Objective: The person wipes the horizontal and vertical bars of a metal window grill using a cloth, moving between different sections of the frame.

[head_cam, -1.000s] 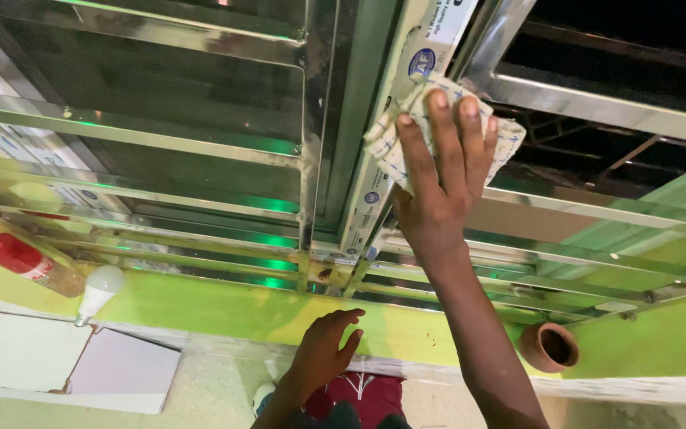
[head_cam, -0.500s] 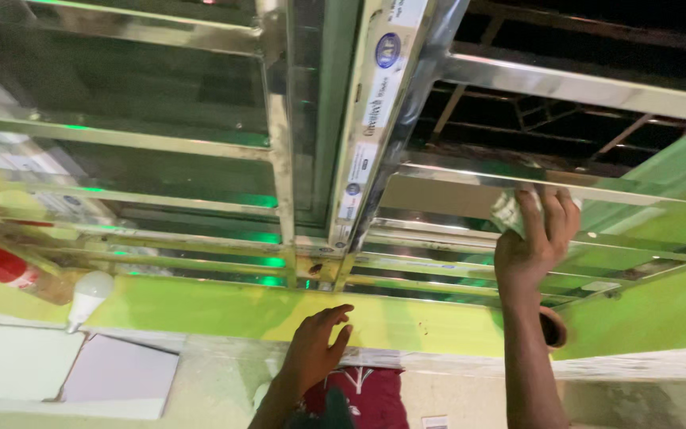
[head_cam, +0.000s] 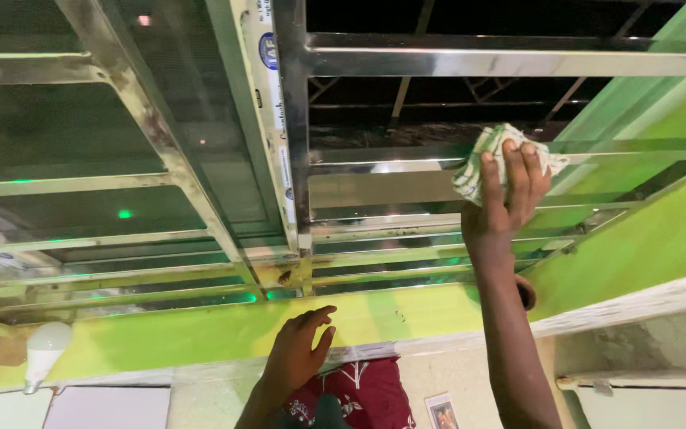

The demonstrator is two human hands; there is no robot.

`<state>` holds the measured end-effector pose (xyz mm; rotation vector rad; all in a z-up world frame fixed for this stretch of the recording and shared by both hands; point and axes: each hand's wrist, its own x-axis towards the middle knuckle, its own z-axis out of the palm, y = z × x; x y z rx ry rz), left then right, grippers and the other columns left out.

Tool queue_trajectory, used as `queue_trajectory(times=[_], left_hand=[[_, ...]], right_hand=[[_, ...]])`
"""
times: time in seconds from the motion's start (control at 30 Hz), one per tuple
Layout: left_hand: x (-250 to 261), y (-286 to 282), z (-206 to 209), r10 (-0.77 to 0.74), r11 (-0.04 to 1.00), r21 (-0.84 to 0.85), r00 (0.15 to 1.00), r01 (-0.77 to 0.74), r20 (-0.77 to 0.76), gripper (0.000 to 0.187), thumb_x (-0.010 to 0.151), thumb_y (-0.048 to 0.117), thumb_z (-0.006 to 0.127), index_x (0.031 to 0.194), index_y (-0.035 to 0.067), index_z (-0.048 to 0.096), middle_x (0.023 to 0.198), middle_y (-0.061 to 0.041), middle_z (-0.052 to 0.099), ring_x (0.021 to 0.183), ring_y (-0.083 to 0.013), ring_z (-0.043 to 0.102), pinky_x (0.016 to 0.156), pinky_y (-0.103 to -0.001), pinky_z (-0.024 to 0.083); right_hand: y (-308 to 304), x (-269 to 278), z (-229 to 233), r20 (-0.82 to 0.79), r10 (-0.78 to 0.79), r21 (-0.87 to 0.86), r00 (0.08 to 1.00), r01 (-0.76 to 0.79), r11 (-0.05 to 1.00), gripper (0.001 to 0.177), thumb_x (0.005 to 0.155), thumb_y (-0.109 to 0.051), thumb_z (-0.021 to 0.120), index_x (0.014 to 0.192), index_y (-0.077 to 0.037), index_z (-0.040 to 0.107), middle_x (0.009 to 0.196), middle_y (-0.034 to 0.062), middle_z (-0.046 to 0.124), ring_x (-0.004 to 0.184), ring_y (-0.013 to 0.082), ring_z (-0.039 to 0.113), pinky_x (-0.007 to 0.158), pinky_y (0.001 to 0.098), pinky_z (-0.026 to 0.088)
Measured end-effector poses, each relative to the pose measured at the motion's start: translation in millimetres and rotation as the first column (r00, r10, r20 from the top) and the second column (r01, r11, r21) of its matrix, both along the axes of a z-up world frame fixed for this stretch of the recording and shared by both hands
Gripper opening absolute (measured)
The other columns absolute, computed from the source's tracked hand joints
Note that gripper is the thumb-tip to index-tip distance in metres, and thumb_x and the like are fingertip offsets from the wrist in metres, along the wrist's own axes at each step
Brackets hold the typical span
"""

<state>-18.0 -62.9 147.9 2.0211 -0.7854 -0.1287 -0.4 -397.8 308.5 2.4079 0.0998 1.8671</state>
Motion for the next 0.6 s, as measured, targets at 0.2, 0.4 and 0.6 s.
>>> queue_trajectory(times=[0.2,0.4,0.6], left_hand=[[-43.0,-24.9,-15.6,0.128,0.989,0.069,0.992,-0.127,-0.009,0.037,0.09,0.019,0.067,0.127,0.013,0.066,0.103,-0.012,0.077,0.095,-0.035,0.07,0.083,-0.046,0.054],[-136.9,-110.0,-34.5,0.153,0.988,0.006,0.967,-0.155,-0.204,0.036,0.092,0.021,0.066,0.126,0.011,0.066,0.103,-0.014,0.076,0.085,-0.0317,0.075,0.077,-0.042,0.058],[-187.7,-162.0,-21.7,0.056,0.988,-0.138,0.993,-0.071,-0.106,0.035,0.09,0.016,0.068,0.124,0.006,0.067,0.096,-0.016,0.079,0.085,-0.0358,0.074,0.077,-0.045,0.057]], right_hand=[[-131.8,-37.6,-10.7,0.018,-0.125,0.215,0.992,0.119,0.969,0.063,0.095,0.02,0.064,0.152,-0.006,0.059,0.165,0.0153,0.049,0.158,0.0408,0.039,0.128,0.0552,0.034],[-245.1,-96.3,3.3,0.088,0.069,0.343,0.994,-0.096,0.934,0.069,0.094,0.022,0.06,0.158,-0.005,0.056,0.165,0.0182,0.042,0.159,0.0359,0.039,0.132,0.0509,0.035],[-245.0,-111.8,-3.9,0.076,-0.11,0.373,0.991,0.074,0.925,0.074,0.093,0.018,0.059,0.161,-0.011,0.051,0.168,0.016,0.036,0.157,0.0353,0.038,0.133,0.0485,0.038]])
